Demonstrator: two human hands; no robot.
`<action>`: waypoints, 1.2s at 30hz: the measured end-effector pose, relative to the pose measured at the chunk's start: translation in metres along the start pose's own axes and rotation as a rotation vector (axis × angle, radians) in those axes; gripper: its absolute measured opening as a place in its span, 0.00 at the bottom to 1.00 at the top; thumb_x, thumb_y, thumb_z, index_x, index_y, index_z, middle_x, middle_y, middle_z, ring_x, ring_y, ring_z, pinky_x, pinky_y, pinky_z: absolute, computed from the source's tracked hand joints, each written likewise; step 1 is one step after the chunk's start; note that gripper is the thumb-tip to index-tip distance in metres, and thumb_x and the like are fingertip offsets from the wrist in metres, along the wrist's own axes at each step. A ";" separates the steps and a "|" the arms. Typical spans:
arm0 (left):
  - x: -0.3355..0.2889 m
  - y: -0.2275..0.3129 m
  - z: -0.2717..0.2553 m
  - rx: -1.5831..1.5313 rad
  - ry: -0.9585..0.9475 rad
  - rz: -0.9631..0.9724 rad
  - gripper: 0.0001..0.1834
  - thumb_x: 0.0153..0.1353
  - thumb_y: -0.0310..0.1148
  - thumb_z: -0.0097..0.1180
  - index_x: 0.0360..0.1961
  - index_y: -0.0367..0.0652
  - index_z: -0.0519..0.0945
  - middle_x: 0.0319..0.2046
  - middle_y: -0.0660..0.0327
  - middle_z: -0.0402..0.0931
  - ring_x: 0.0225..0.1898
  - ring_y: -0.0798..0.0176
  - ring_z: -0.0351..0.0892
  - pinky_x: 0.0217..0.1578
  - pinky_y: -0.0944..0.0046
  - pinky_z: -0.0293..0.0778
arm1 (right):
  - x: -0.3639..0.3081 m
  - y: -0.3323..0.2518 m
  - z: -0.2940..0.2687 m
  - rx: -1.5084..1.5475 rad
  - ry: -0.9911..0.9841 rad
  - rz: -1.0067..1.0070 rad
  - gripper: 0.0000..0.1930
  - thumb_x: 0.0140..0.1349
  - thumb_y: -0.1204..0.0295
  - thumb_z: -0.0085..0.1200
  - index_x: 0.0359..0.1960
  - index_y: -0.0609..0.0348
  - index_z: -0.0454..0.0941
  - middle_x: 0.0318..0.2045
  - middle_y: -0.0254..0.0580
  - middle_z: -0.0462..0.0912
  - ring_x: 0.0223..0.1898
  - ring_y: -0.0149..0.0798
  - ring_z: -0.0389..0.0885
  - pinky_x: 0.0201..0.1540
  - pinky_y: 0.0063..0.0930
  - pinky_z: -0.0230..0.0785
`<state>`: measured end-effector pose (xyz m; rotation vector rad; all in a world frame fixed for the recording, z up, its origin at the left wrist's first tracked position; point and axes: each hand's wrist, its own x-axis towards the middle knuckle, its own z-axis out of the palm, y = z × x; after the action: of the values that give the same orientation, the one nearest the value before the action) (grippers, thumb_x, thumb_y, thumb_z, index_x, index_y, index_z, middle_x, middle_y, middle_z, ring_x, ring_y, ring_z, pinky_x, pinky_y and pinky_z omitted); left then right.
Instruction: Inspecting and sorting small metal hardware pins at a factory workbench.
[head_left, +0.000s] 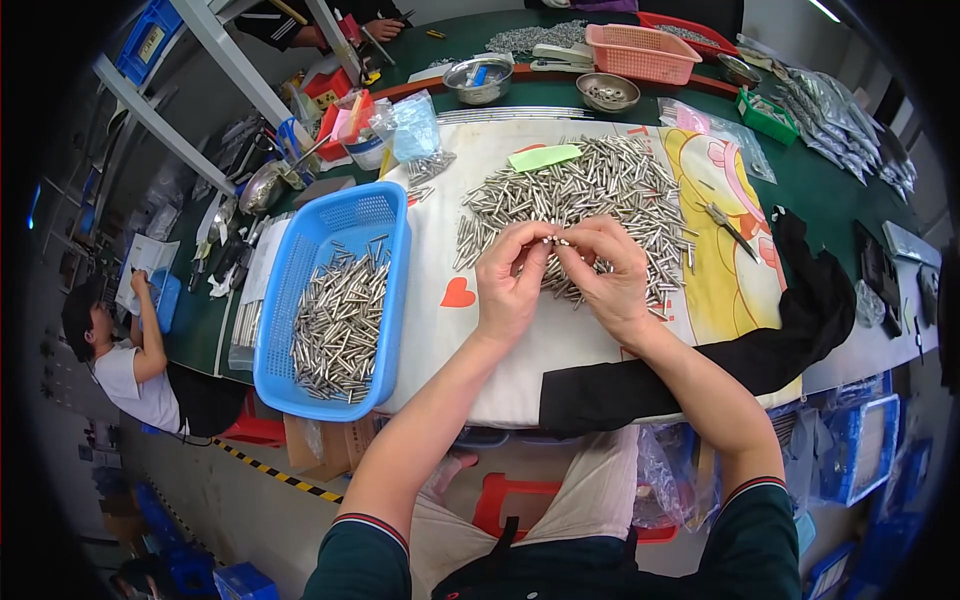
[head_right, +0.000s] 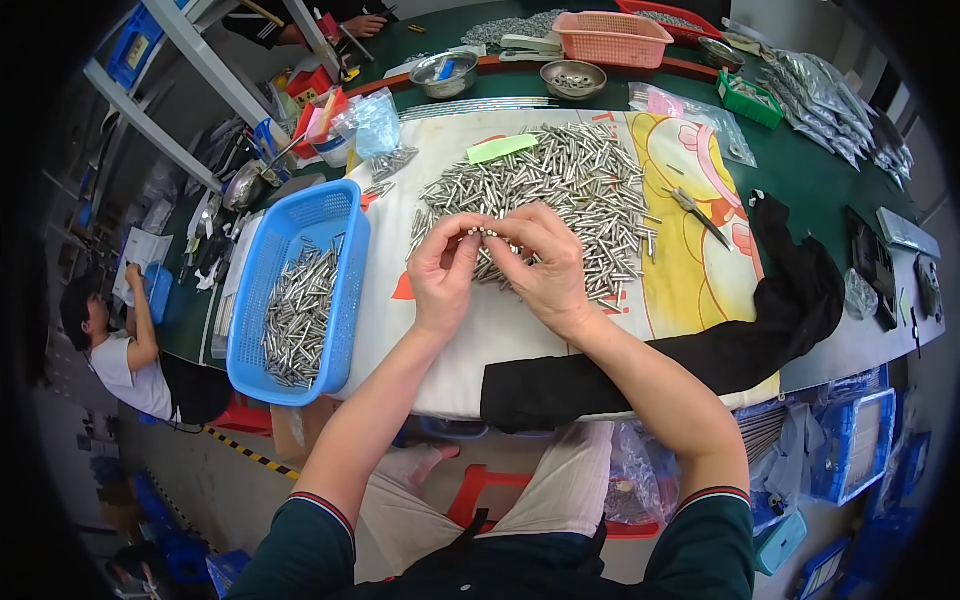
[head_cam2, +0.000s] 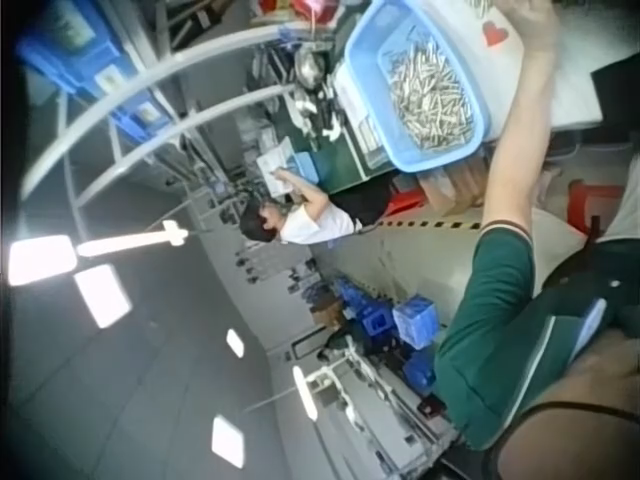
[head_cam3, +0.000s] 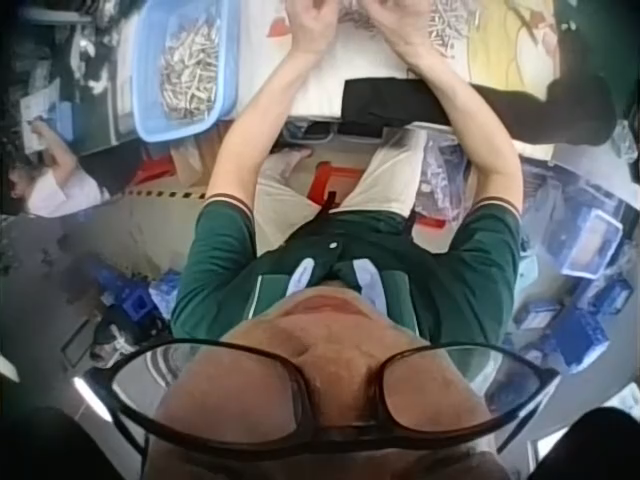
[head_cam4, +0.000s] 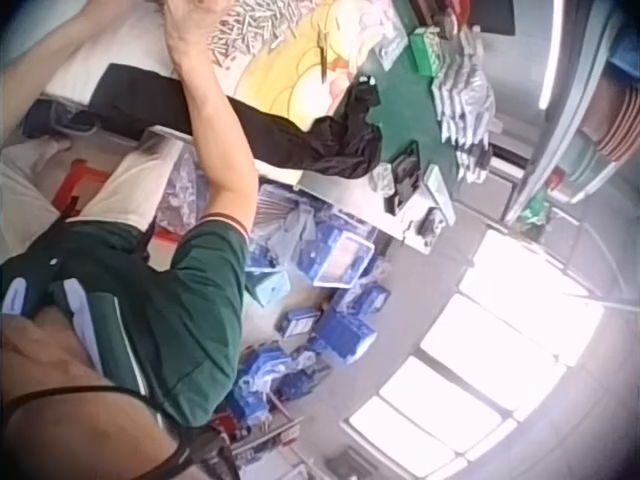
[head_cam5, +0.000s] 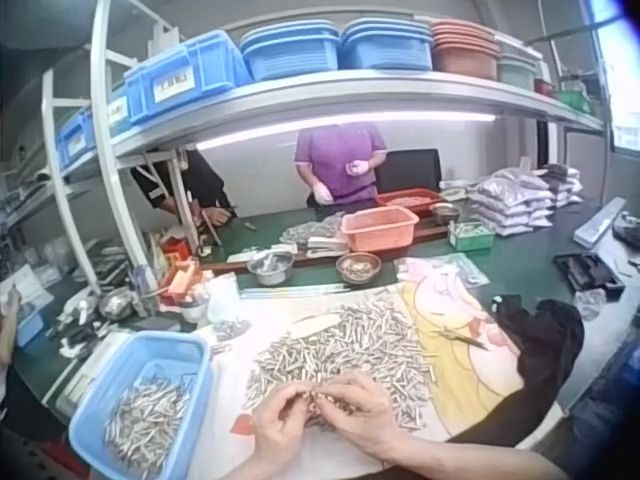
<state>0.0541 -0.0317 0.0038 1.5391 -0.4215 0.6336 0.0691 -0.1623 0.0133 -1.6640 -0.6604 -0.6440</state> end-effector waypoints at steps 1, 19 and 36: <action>0.000 0.000 0.000 0.018 -0.004 0.006 0.07 0.58 0.20 0.50 0.38 0.36 0.77 0.35 0.59 0.76 0.36 0.68 0.76 0.36 0.71 0.72 | 0.000 0.000 0.000 0.004 -0.001 -0.001 0.11 0.47 0.80 0.60 0.34 0.57 0.82 0.28 0.36 0.76 0.26 0.28 0.74 0.21 0.18 0.65; 0.000 0.000 0.001 -0.064 -0.006 -0.044 0.07 0.58 0.19 0.51 0.38 0.36 0.78 0.35 0.60 0.77 0.36 0.70 0.75 0.38 0.71 0.71 | 0.000 0.002 -0.001 -0.003 -0.010 0.009 0.09 0.48 0.80 0.59 0.33 0.58 0.81 0.28 0.36 0.76 0.25 0.28 0.73 0.22 0.18 0.65; -0.002 0.008 -0.001 -0.317 -0.019 -0.521 0.10 0.63 0.25 0.47 0.42 0.31 0.75 0.31 0.57 0.79 0.30 0.68 0.80 0.35 0.69 0.79 | 0.005 0.001 -0.005 0.217 -0.153 0.568 0.07 0.53 0.73 0.58 0.25 0.65 0.76 0.19 0.27 0.73 0.20 0.18 0.64 0.21 0.15 0.58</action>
<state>0.0472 -0.0316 0.0085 1.2771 -0.1133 0.1362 0.0725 -0.1667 0.0170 -1.6025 -0.3209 -0.0362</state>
